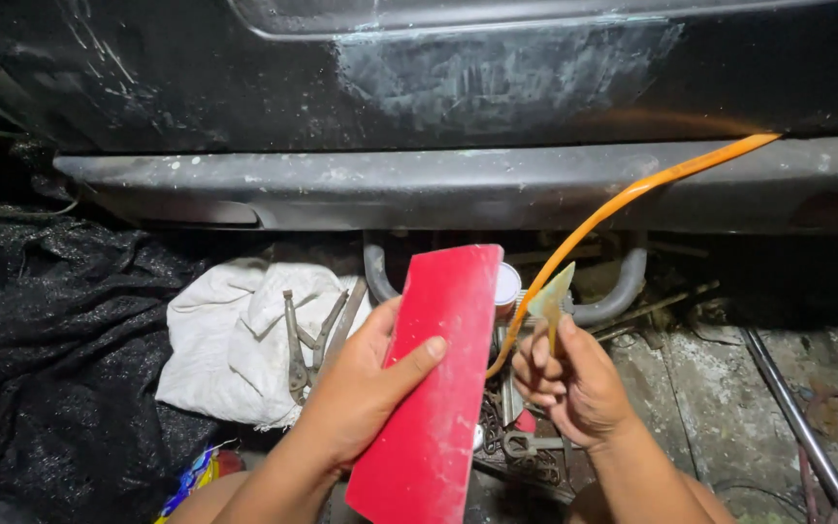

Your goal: The person scoops a white substance from a small container using a yellow scraper and applies it to a red rectangular board. They then spread the substance onto the rear bumper of a car and smooth it with their hand.

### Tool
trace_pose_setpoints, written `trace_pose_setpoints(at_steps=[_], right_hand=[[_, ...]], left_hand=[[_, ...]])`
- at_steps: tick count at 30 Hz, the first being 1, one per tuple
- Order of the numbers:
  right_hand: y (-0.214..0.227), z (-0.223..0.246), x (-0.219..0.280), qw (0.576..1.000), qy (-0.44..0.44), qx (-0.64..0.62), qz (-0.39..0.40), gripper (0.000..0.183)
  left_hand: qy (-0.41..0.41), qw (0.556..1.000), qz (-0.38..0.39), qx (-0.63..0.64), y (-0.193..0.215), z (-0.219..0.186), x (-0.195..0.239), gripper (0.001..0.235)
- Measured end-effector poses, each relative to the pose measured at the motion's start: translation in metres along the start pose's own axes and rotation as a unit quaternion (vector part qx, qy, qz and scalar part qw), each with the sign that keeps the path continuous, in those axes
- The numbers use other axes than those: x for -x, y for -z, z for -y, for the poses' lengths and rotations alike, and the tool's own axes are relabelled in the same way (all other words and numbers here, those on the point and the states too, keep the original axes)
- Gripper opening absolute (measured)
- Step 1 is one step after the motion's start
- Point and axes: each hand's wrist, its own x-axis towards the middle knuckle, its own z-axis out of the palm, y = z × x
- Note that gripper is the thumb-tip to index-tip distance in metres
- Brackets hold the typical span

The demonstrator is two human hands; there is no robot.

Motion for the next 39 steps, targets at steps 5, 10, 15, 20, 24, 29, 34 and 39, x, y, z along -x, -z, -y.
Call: trace_pose_setpoints(at_steps=[5,10,15,20,24,29,34,39], right_hand=[[0.007,-0.009,0.001,0.99,-0.127,-0.002,-0.052,0.045],[0.002,-0.013,-0.003,0.987,-0.142,-0.059,-0.036,0.042],[0.001,-0.025,-0.003,0.972,-0.215,0.049,-0.087,0.031],[-0.025,-0.028,-0.005,0.951,-0.218,0.185,-0.114,0.043],[-0.004,-0.022,-0.001,0.963,-0.121,0.196,-0.136,0.04],[-0.018,0.0,0.011,0.961,-0.05,0.193,-0.193,0.042],[-0.011,0.001,0.025,0.967,-0.091,0.17,-0.169,0.046],[-0.012,0.002,0.031,0.967,-0.075,0.184,-0.16,0.043]], left_hand=[[-0.039,0.998,0.046,0.03,-0.005,0.012,-0.005,0.071],[-0.053,0.995,0.051,0.072,-0.005,0.013,-0.007,0.067],[-0.114,0.97,0.125,0.176,0.009,0.047,-0.031,0.076],[-0.161,0.971,0.097,0.146,0.008,0.029,-0.018,0.079],[-0.207,0.968,0.025,0.141,0.004,0.03,-0.023,0.059],[-0.262,0.96,-0.082,0.048,0.008,0.035,-0.025,0.05],[-0.306,0.93,-0.166,-0.119,0.001,0.045,-0.018,0.04],[-0.39,0.894,-0.16,-0.15,-0.013,0.055,-0.014,0.039]])
